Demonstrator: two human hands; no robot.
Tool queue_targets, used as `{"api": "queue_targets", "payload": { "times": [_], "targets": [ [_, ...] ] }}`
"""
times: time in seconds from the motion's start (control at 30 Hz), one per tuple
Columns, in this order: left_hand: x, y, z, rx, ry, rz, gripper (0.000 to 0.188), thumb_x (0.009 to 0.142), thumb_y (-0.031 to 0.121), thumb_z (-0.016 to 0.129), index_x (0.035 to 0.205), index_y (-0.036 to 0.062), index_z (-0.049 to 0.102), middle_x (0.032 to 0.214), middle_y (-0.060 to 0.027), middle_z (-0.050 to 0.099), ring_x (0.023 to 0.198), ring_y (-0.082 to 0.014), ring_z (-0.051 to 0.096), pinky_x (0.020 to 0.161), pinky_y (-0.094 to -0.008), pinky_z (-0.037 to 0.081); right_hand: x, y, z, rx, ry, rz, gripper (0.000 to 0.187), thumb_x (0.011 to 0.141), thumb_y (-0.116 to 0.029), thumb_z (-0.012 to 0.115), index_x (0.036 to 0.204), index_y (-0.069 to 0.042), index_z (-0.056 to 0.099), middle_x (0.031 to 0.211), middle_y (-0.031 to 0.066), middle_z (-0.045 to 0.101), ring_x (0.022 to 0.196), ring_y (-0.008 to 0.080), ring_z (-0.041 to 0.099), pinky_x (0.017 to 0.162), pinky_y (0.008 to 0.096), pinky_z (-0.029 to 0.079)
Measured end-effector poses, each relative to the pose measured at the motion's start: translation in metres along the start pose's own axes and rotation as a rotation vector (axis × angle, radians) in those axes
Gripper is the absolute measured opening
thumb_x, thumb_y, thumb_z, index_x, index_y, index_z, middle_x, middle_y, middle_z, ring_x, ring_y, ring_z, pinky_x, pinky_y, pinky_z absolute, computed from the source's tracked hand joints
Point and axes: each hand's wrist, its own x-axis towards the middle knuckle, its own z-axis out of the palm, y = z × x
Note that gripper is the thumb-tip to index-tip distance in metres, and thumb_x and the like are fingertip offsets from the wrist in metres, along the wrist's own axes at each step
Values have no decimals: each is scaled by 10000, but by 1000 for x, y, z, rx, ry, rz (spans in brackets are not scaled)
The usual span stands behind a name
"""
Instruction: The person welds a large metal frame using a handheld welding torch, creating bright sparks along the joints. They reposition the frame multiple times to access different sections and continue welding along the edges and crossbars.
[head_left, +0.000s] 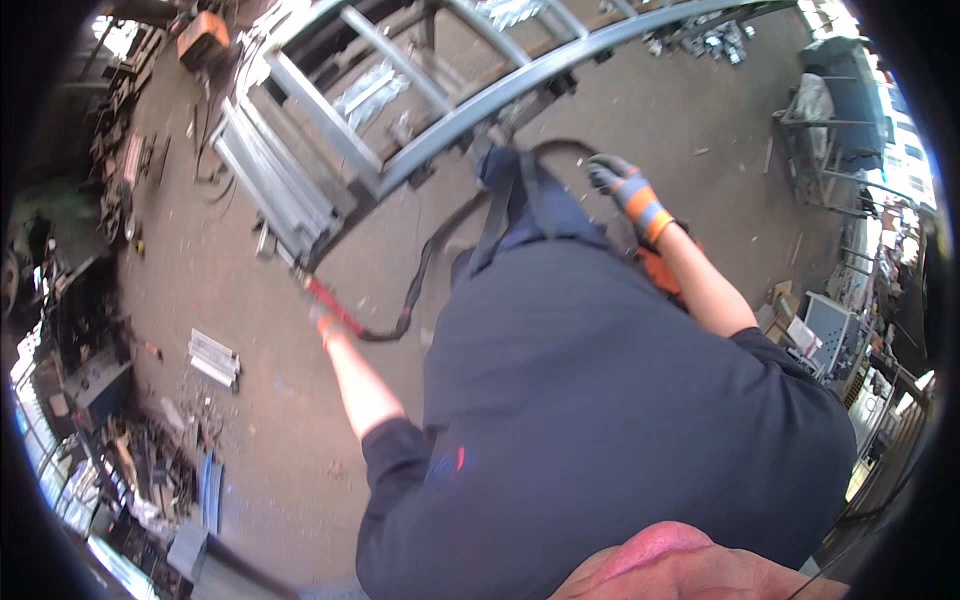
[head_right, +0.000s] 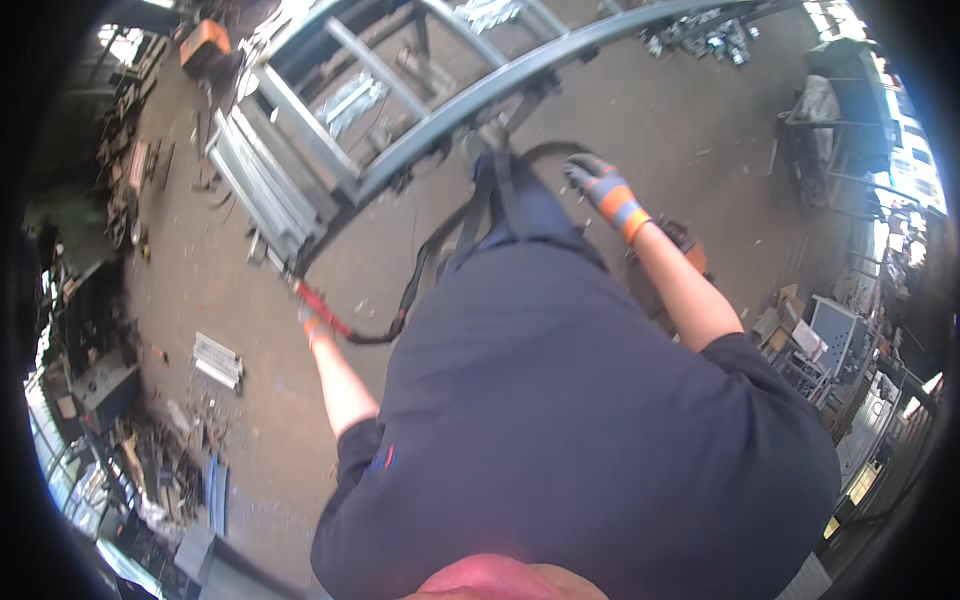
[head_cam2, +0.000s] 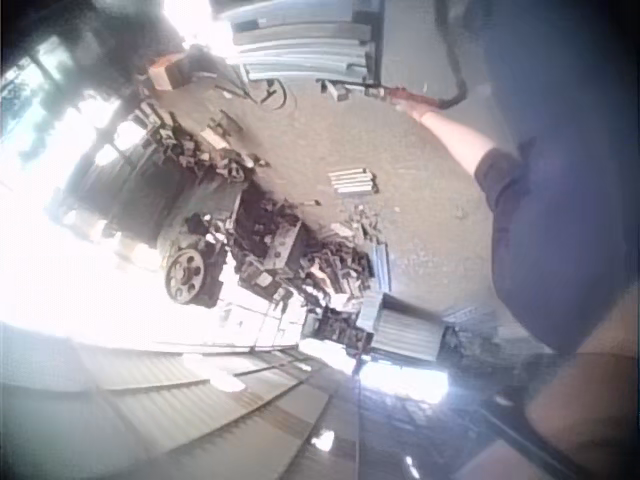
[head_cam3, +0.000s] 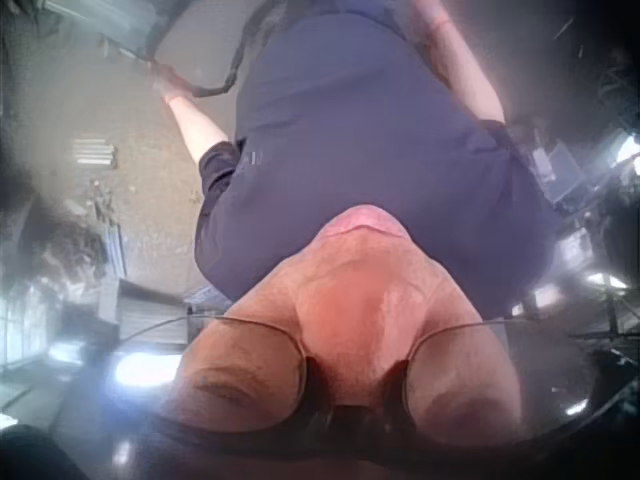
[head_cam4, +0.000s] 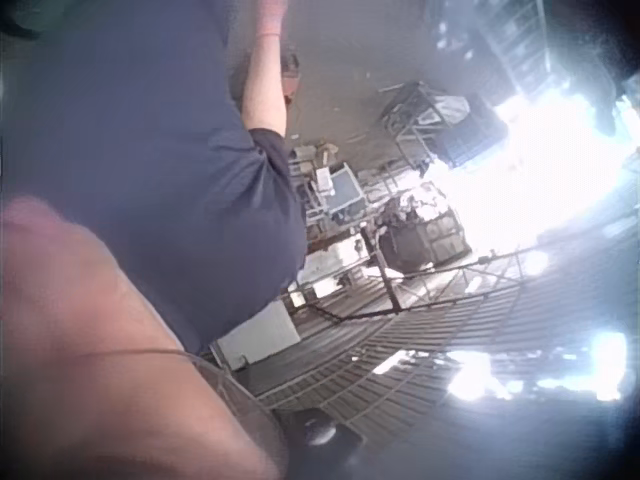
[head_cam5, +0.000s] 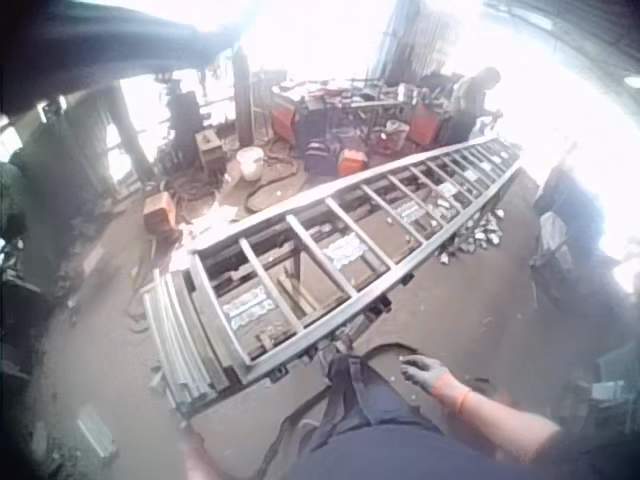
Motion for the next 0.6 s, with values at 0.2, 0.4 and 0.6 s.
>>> {"api": "queue_targets", "payload": {
  "times": [0.2, 0.4, 0.6],
  "targets": [
    [8, 33, 8, 188, -13, -129, 530, 949, 564, 729, 1072, 60, 619, 741, -72, 635, 573, -185, 573, 512, -365, 457, -74, 56, -1, 78, 0, 74, 412, 995, -219, 700, 1342, -4, 649, 1138, 77, 744, 996, 126, 670, 863, 274, 528],
    [-43, 56, -27, 285, -16, -149, 592, 913, 743, 603, 906, 152, 611, 695, 2, 547, 566, -155, 522, 487, -373, 424, -83, 71, 3, -1485, -176, -649, 310, 926, -161, 597, 1209, -85, 696, 1306, 155, 651, 1218, 309, 641, 1044, 423, 528],
    [-127, 53, -29, 56, 164, 149, 320, 1000, 410, 698, 1029, 116, 573, 628, 22, 463, 493, -128, 478, 438, -308, 409, -113, -2, 18, -425, -88, 25, 568, 956, -378, 706, 1391, -23, 625, 1305, 215, 710, 1230, 314, 678, 1062, 394, 508]
  ]
}}
